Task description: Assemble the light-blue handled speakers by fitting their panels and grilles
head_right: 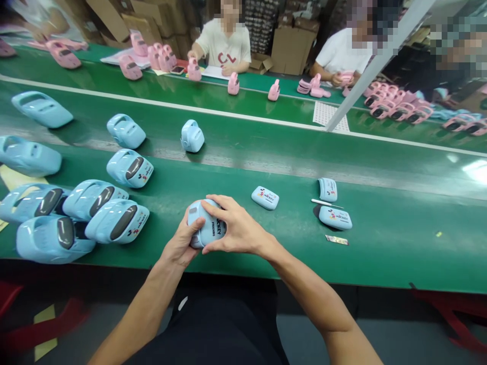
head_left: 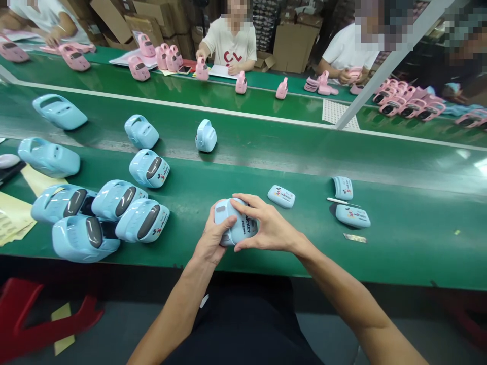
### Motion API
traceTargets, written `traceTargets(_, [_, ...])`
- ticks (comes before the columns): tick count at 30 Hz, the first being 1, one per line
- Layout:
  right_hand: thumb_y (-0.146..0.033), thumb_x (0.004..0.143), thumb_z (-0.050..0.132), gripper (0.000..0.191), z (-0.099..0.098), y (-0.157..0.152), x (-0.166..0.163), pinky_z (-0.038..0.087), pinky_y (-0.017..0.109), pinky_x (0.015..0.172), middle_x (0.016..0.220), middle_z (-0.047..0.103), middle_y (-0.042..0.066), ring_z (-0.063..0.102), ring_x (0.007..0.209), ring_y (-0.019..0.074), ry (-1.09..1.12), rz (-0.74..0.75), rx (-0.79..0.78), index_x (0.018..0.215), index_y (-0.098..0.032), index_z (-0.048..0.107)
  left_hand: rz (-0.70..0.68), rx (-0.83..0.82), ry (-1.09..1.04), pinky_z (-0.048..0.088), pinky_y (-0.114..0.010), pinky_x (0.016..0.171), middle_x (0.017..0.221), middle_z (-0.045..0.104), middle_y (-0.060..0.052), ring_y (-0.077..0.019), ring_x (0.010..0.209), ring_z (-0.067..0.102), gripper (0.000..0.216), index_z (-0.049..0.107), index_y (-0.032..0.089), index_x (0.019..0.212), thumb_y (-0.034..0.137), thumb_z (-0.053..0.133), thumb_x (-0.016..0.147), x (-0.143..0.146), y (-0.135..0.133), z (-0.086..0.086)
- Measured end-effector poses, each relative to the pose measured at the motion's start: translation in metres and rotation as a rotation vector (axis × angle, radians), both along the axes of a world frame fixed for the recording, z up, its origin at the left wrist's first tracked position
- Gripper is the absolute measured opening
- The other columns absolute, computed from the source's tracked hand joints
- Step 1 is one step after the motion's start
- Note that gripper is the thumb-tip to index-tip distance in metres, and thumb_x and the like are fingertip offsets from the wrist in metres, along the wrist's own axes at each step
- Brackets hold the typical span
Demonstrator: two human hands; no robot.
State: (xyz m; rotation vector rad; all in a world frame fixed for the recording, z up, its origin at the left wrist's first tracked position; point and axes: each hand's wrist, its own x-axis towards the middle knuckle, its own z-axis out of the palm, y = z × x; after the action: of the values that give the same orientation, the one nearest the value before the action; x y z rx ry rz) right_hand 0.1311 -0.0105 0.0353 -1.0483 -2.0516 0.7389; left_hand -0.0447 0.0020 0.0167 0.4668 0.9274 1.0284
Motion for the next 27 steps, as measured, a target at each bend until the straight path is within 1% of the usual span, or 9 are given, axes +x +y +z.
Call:
traceTargets(7, [-0.05, 0.057, 0.096, 0.106, -0.004, -0.002, -0.005, 0.041, 0.057, 0.116, 0.155, 0.049, 0.015, 0.047, 0.142, 0.0362, 0.054, -0.039, -0.025, 0.151, -0.033, 0.049, 0.016, -0.038, -0.02, 0.056, -0.031, 0.076, 0.096, 0.072, 0.0, -0.0194, 0.087, 0.068, 0.074, 0.058, 0.023, 0.116, 0.022, 0.095, 0.052, 0.005, -0.001, 0.005])
traceTargets(12, [-0.051, 0.056, 0.096, 0.108, -0.006, -0.002, -0.009, 0.037, 0.054, 0.12, 0.157, 0.048, 0.013, 0.046, 0.145, 0.0352, 0.119, -0.033, -0.049, 0.151, -0.032, 0.049, 0.036, -0.01, -0.034, 0.056, -0.032, 0.079, 0.097, 0.072, 0.0, -0.02, 0.089, 0.069, 0.067, 0.061, 0.024, 0.114, 0.022, 0.092, 0.055, 0.005, -0.002, 0.001])
traceTargets(14, [-0.053, 0.055, 0.095, 0.11, -0.006, -0.002, -0.012, 0.031, 0.057, 0.122, 0.159, 0.046, 0.012, 0.039, 0.149, 0.0361, 0.137, -0.018, -0.064, 0.152, -0.033, 0.047, 0.036, -0.001, -0.051, 0.056, -0.035, 0.085, 0.104, 0.073, -0.001, -0.022, 0.095, 0.07, 0.065, 0.061, 0.025, 0.115, 0.022, 0.091, 0.057, 0.005, -0.002, -0.001])
traceTargets(17, [-0.056, 0.057, 0.094, 0.112, -0.001, -0.002, -0.017, 0.013, 0.066, 0.124, 0.161, 0.043, 0.011, 0.028, 0.154, 0.0384, 0.126, 0.016, -0.074, 0.154, -0.034, 0.043, 0.03, 0.009, -0.091, 0.054, -0.039, 0.094, 0.115, 0.072, -0.004, -0.0249, 0.105, 0.069, 0.064, 0.06, 0.025, 0.118, 0.025, 0.089, 0.061, 0.003, -0.004, -0.004])
traceTargets(20, [-0.056, 0.061, 0.092, 0.108, 0.003, -0.004, -0.018, 0.004, 0.067, 0.124, 0.162, 0.041, 0.01, 0.022, 0.156, 0.0384, 0.178, 0.054, -0.063, 0.154, -0.033, 0.043, 0.024, 0.067, -0.105, 0.055, -0.04, 0.093, 0.115, 0.071, -0.004, -0.0259, 0.104, 0.069, 0.07, 0.058, 0.028, 0.121, 0.029, 0.091, 0.059, -0.003, -0.006, -0.005])
traceTargets(21, [-0.055, 0.064, 0.091, 0.103, 0.003, -0.005, -0.017, 0.004, 0.065, 0.125, 0.162, 0.041, 0.009, 0.02, 0.157, 0.0373, 0.246, 0.015, -0.058, 0.154, -0.034, 0.044, 0.018, 0.107, -0.096, 0.056, -0.04, 0.091, 0.112, 0.071, -0.003, -0.0258, 0.101, 0.07, 0.074, 0.058, 0.029, 0.122, 0.03, 0.092, 0.056, -0.006, -0.007, -0.005])
traceTargets(23, [-0.055, 0.074, 0.085, 0.089, 0.0, -0.006, -0.015, 0.008, 0.061, 0.127, 0.161, 0.043, 0.006, 0.02, 0.157, 0.0337, 0.449, -0.158, -0.094, 0.152, -0.035, 0.047, -0.02, 0.203, -0.082, 0.058, -0.041, 0.087, 0.109, 0.071, -0.002, -0.0266, 0.096, 0.071, 0.083, 0.056, 0.032, 0.122, 0.032, 0.096, 0.049, -0.013, -0.006, -0.005])
traceTargets(25, [-0.055, 0.081, 0.078, 0.076, -0.007, -0.005, -0.015, 0.019, 0.059, 0.126, 0.157, 0.049, 0.006, 0.031, 0.153, 0.0321, 0.668, -0.295, -0.248, 0.149, -0.034, 0.05, -0.081, 0.289, -0.082, 0.059, -0.043, 0.085, 0.11, 0.072, -0.002, -0.0295, 0.096, 0.072, 0.088, 0.054, 0.034, 0.123, 0.035, 0.097, 0.046, -0.019, -0.004, -0.005])
traceTargets(27, [-0.055, 0.081, 0.077, 0.071, -0.016, -0.003, -0.017, 0.036, 0.057, 0.119, 0.146, 0.059, 0.008, 0.049, 0.141, 0.0326, 0.823, -0.307, -0.442, 0.144, -0.031, 0.054, -0.126, 0.364, -0.064, 0.059, -0.045, 0.087, 0.118, 0.071, -0.005, -0.0331, 0.104, 0.071, 0.088, 0.054, 0.035, 0.124, 0.037, 0.097, 0.048, -0.023, 0.0, -0.004])
